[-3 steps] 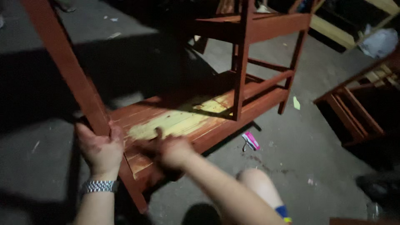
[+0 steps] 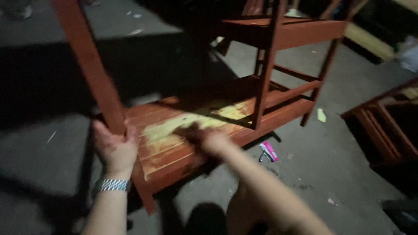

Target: The person sits on the floor of a furniture workshop and wipes reddish-brown stain onto wooden chair and table frames using a cloth. They rub the stain across slats and rails, re-dip the cloth into a bowl of stain, and continue coating the surfaces.

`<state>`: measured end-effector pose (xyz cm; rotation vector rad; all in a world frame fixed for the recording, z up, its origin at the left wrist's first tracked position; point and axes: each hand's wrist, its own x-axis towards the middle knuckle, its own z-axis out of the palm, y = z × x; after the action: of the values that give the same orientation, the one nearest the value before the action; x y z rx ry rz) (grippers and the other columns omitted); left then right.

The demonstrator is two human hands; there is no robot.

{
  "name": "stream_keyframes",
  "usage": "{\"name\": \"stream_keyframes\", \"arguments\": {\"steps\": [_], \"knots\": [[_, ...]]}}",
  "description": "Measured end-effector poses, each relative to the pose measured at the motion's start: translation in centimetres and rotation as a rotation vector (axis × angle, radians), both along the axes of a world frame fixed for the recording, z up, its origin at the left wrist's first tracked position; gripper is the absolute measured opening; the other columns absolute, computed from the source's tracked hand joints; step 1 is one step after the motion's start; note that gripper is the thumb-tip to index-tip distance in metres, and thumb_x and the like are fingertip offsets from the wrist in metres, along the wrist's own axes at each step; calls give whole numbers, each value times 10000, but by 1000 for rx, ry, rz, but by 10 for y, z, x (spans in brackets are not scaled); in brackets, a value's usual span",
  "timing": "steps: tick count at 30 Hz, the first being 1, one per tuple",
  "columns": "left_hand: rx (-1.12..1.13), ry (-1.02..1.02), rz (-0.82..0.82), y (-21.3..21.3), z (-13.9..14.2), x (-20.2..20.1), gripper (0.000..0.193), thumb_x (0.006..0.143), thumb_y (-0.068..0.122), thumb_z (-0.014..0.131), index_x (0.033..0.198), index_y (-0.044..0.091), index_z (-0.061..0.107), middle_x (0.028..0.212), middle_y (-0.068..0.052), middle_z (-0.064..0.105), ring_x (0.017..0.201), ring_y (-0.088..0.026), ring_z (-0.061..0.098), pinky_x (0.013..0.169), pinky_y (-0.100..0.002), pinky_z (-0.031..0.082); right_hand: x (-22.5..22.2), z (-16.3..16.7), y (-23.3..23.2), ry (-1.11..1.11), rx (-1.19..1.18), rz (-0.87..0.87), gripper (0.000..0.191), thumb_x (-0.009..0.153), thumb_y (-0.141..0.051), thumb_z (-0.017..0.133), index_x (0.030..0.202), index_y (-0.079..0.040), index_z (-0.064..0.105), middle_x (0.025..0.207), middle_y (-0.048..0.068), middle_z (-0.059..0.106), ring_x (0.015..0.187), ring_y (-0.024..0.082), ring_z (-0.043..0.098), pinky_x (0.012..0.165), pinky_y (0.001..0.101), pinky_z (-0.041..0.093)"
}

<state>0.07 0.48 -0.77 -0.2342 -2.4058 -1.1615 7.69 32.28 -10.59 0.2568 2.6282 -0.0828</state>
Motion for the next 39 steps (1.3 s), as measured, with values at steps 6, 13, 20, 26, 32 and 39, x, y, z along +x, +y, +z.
{"name": "stream_keyframes", "arguments": {"steps": [6,13,20,26,32,39], "knots": [[140,-12,14,-3,0,7,555,972,270,710,1304,-85,443,1089,-249,619,1003,-413,628,892,-523,511,-25,28,111,5,71,-177,495,970,-423,529,1368,-144,627,1286,190,660,1140,379,647,946,505,521],[34,35,64,-4,13,1,453,954,246,714,1210,-49,485,1041,-253,646,976,-429,642,869,-535,519,-39,15,-57,220,60,157,528,963,-310,520,1410,-30,509,1217,185,682,1069,334,690,862,503,566],[126,-49,41,-8,22,2,419,917,263,701,1148,-21,497,1029,-231,668,932,-410,668,830,-515,545,-55,52,-203,88,-271,325,793,807,-428,666,1536,-281,392,1631,45,344,1451,301,342,1089,570,347],[61,-28,51,-6,19,0,432,939,266,706,1182,-18,490,1064,-238,653,999,-394,646,911,-537,516,-70,26,-28,14,-135,9,958,734,-606,844,1512,-183,477,1550,116,499,1400,321,502,1146,472,433],[31,-146,58,-3,13,7,563,971,336,669,1310,-61,458,1168,-265,622,1111,-391,598,933,-522,517,-65,14,126,15,37,-216,616,873,-457,652,1389,-129,580,1416,138,607,1266,313,605,1047,462,495],[-28,43,110,7,-2,1,800,975,350,699,1481,-155,339,1296,-333,589,1156,-464,580,992,-543,495,-65,10,-87,206,-60,89,419,1004,-281,428,1279,-52,647,1290,193,667,1163,327,659,966,478,525]]}}
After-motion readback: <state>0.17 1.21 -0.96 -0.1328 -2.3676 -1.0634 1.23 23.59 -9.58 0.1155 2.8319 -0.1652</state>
